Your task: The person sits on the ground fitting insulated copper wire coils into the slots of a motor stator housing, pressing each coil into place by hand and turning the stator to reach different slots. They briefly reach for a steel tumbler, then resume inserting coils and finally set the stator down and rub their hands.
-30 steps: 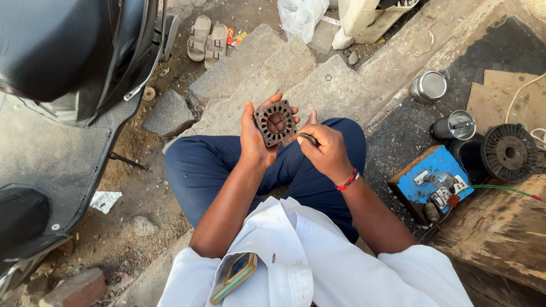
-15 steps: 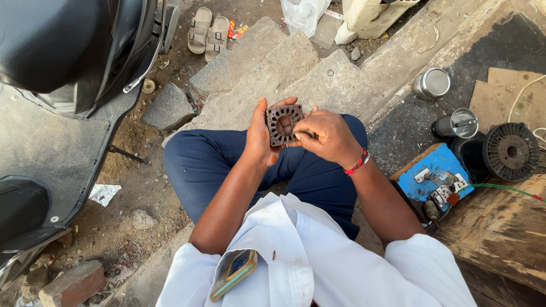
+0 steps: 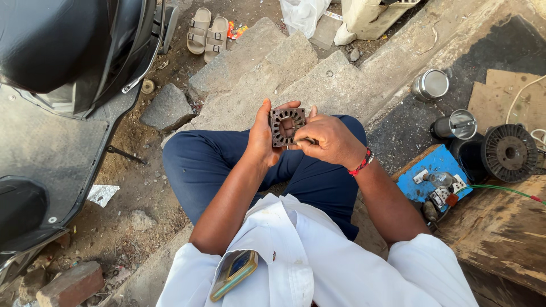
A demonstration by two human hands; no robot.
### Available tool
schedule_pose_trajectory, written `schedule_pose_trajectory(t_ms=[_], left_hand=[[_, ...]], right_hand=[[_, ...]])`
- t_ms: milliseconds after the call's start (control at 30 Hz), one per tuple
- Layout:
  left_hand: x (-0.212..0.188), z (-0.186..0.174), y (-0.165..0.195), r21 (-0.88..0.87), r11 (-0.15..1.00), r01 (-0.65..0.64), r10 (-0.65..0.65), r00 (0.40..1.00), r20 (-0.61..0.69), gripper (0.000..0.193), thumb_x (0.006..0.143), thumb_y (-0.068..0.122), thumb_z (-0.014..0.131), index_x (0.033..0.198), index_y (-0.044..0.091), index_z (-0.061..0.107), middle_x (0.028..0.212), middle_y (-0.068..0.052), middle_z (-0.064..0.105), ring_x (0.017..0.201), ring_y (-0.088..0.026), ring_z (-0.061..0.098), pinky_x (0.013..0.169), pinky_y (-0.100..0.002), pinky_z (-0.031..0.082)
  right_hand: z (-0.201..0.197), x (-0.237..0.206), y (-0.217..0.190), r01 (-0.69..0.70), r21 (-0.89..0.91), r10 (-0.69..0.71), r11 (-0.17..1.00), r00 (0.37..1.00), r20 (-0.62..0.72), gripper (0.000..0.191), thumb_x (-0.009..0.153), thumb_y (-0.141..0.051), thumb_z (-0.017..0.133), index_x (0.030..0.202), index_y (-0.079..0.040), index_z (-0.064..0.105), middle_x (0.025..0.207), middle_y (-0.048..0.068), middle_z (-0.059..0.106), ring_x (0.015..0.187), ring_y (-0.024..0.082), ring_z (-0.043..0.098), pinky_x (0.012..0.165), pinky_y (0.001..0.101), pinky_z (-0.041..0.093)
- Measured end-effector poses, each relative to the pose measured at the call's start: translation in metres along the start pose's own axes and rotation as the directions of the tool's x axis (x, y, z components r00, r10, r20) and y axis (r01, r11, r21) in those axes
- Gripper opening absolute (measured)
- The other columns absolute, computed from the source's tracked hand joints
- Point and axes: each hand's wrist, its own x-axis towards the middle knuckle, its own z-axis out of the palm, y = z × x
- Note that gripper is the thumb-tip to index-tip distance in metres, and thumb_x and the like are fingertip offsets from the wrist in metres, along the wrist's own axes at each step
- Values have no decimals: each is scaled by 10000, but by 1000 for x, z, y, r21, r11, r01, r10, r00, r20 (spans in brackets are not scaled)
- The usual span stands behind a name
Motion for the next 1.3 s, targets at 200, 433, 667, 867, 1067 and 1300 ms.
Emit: schedule_pose_trajectory(t_ms=[200,433,667,867,1067,1300], left_hand=[[-2,3,0,34,999,23,-21,999,-48,738,1051,578,147,1303,99,648,1046,-150,760,958,-253,741,790,-456,629],[-2,4,0,44,998,51,-48,997,-57,751,1055,596,148,1313,93,642,1039,-138,748,936,-248,733,753,-459,620],[0,6,2,86,996,33,-30,999,-36,760,1065,596,138,1340,97,641,1046,-160,742,918,-259,731,729,-471,619],[1,6,4,92,995,40,-34,997,-63,760,1047,597,138,1325,98,639,1052,-166,748,926,-263,736,712,-476,626],[3,5,1,46,997,62,-60,997,-48,764,1056,617,155,1333,94,638,1093,-171,743,978,-282,724,748,-481,625],[3,5,2,67,996,53,-52,999,-9,771,1065,618,153,1347,90,638,1113,-177,735,982,-288,724,750,-470,621]], right_hand=[[-2,2,2,-29,-19,28,999,999,-45,99,825,-44,759,898,-76,702,727,94,641,719,291,661,693,409,513],[-3,1,5,27,12,-27,1000,999,18,105,815,-44,752,897,-75,693,759,102,658,752,305,671,723,400,523],[-5,3,7,-2,6,1,1000,997,73,97,807,-47,749,887,-76,703,750,99,663,737,288,676,706,396,527],[-6,3,7,-16,1,16,1000,1000,16,61,849,-54,732,898,-73,700,756,90,671,733,280,680,689,393,519],[-7,2,8,-31,33,29,999,998,62,67,834,-61,735,885,-70,692,757,91,673,739,285,686,692,391,529],[-8,0,10,25,56,-28,998,997,69,87,807,-65,743,868,-78,682,722,77,672,728,288,677,767,413,542]])
